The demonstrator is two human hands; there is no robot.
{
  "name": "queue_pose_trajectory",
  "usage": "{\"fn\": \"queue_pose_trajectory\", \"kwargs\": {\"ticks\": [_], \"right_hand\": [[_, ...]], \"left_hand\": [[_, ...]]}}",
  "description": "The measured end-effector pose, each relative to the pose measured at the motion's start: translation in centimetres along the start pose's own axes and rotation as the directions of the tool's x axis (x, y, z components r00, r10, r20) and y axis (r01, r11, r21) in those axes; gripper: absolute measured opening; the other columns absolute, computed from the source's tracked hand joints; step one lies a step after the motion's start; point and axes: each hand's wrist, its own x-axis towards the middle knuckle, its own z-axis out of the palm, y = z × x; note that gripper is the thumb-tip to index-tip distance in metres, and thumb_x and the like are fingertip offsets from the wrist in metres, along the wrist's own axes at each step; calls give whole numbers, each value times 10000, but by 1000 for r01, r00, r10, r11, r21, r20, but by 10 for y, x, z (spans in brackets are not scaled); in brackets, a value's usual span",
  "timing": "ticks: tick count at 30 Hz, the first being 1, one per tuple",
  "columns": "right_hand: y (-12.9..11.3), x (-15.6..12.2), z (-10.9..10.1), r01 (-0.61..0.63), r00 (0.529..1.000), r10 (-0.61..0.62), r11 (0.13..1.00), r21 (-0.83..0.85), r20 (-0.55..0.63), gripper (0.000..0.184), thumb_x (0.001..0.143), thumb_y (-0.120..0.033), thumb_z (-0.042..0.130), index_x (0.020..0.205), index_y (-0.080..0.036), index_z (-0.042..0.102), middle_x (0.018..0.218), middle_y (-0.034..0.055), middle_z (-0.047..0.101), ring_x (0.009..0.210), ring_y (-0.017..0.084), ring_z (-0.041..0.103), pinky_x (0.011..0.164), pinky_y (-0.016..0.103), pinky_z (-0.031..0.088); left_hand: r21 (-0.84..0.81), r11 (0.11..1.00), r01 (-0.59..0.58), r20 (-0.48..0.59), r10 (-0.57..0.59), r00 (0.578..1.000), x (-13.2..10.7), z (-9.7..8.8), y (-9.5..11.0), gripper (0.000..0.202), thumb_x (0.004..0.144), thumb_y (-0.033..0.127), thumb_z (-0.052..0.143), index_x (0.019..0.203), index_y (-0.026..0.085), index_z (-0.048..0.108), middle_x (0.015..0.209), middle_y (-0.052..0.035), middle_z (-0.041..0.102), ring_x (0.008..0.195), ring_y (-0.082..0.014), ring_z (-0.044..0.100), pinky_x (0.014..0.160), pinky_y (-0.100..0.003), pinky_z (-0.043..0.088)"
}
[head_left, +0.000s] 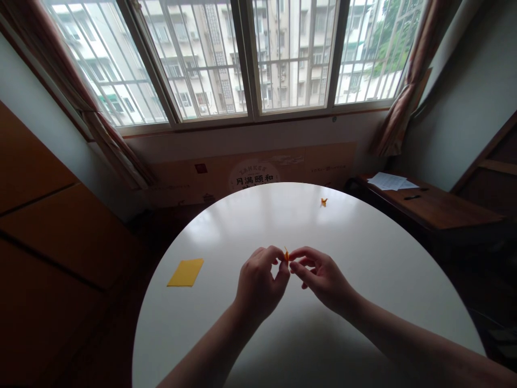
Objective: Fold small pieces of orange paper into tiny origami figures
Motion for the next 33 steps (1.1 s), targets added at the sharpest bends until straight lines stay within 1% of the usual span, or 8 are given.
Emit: {"fn": "queue_pose_trajectory", "kwargs": {"ticks": [3,8,11,16,18,22,27,33], "right_hand": [[-1,0,0,-4,1000,4,1000,-2,-5,238,895,-401,674,1021,-199,678,1011,87,714,808,209,676,518,257,544],[-1,-1,1,-21,1000,21,1000,-10,22,268,906,-395,658,1104,-215,667,1094,99,702,838,216,684,528,263,547],[1,-3,1,-9,1000,10,999,-47,22,284,902,-379,663,1141,-225,669,1113,98,700,831,209,679,551,277,557],[2,-3,3,21,1000,-20,995,-94,6,271,896,-329,661,1149,-231,671,1123,92,694,839,205,667,548,275,553],[2,-3,5,47,999,-48,993,-110,-4,269,888,-300,664,1150,-238,669,1138,88,680,870,208,665,556,271,552],[1,-4,6,85,996,-89,987,-136,-27,256,866,-260,669,1121,-244,684,1201,96,634,1004,234,639,621,283,574],[3,-4,8,39,999,-40,998,-51,-13,225,895,-296,638,1106,-234,685,1276,111,618,1106,266,623,649,302,601],[4,-1,8,-12,1000,11,997,73,17,194,905,-358,649,1045,-226,674,1185,106,672,1084,280,647,589,291,585]], "left_hand": [[-8,1000,-12,-6,12,1000,0,0,0,96,836,125,560,825,216,586,746,-14,646,729,-182,620,593,-263,490],[-4,1000,-18,-21,18,1000,0,-2,0,109,836,113,556,830,216,591,746,-10,647,722,-179,618,596,-268,505],[-12,1000,-10,-39,10,999,1,-1,-1,106,845,116,554,838,214,593,763,-8,651,684,-163,606,586,-262,510],[-31,999,7,-53,-8,999,1,0,-3,105,850,117,546,847,211,593,784,-10,654,677,-154,607,590,-259,525],[-34,999,13,-55,-15,998,0,0,-4,105,850,117,543,849,212,588,790,-7,657,663,-149,605,584,-257,525],[-31,999,9,-71,-11,997,0,0,-6,113,838,105,540,853,213,571,785,-1,660,665,-148,615,576,-250,522],[-7,1000,1,-71,-1,997,-1,1,-9,155,849,100,537,940,215,587,843,-11,691,649,-142,618,579,-256,534],[11,999,-35,-77,36,996,-1,2,-8,228,829,86,566,1010,216,614,867,-21,708,669,-154,627,585,-270,544]]}}
